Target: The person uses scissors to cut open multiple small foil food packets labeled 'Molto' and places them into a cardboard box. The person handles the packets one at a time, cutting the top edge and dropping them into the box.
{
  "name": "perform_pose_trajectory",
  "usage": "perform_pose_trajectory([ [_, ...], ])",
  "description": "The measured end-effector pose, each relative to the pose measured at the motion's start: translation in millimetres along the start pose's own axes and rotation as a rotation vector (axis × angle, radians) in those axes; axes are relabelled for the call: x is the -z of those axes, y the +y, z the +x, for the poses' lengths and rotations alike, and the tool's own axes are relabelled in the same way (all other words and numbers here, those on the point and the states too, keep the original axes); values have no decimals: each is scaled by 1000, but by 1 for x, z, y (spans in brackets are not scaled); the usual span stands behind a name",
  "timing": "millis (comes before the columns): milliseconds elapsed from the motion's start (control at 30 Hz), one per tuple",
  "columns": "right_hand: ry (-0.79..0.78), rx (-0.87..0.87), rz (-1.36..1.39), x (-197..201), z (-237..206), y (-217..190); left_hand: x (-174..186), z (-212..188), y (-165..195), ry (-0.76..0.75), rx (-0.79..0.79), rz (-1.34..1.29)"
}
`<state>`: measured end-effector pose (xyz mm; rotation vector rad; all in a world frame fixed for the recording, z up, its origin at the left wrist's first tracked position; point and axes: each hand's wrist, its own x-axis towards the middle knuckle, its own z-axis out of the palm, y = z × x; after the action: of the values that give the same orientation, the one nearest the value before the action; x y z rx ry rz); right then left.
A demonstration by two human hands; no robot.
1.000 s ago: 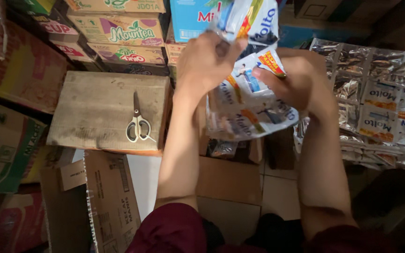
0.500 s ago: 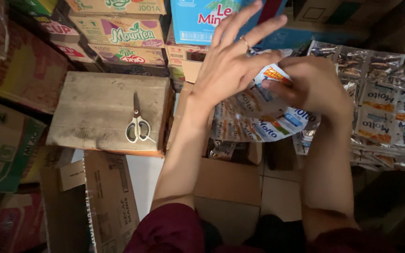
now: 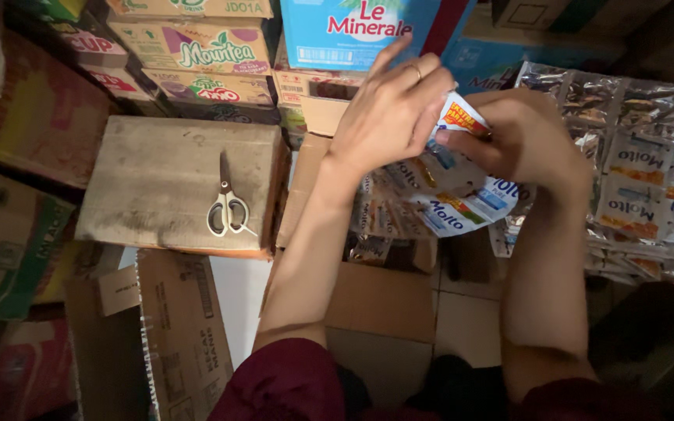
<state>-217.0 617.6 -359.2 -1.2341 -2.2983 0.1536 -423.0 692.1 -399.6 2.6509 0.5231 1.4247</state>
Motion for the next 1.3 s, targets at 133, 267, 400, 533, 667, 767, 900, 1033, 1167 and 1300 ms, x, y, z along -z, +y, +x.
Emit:
perform_pose_trajectory([
  [133,-31,-38,-21,-1,1,3,-13,-6,-3,55,15,48],
  [267,-14,-9,-22,-1,1,5,-23,-5,-13,162,62,73],
  [400,-20,-6,14,0,0,4,-15,-1,-17,234,209,91],
  [533,2,-14,65,4,0,1,-3,2,-11,320,311,246],
  [667,-4,-40,-29,11,-1,-1,1,-12,-30,322,452,319],
  [767,5,-13,5,16,-2,-2,-7,-39,-59,119,628,155],
  [900,25,49,46,18,-1,-6,-17,-67,-93,-533,672,-194],
  [1033,-65,39,58,21,3,-6,-27,-62,-82,-496,497,-504],
  [1167,-122,99,253,24,-1,1,-19,-48,-60,-478,357,-501],
  [1300,-103,62,373,27,-15,16,-7,-49,-51,-585,239,-368],
])
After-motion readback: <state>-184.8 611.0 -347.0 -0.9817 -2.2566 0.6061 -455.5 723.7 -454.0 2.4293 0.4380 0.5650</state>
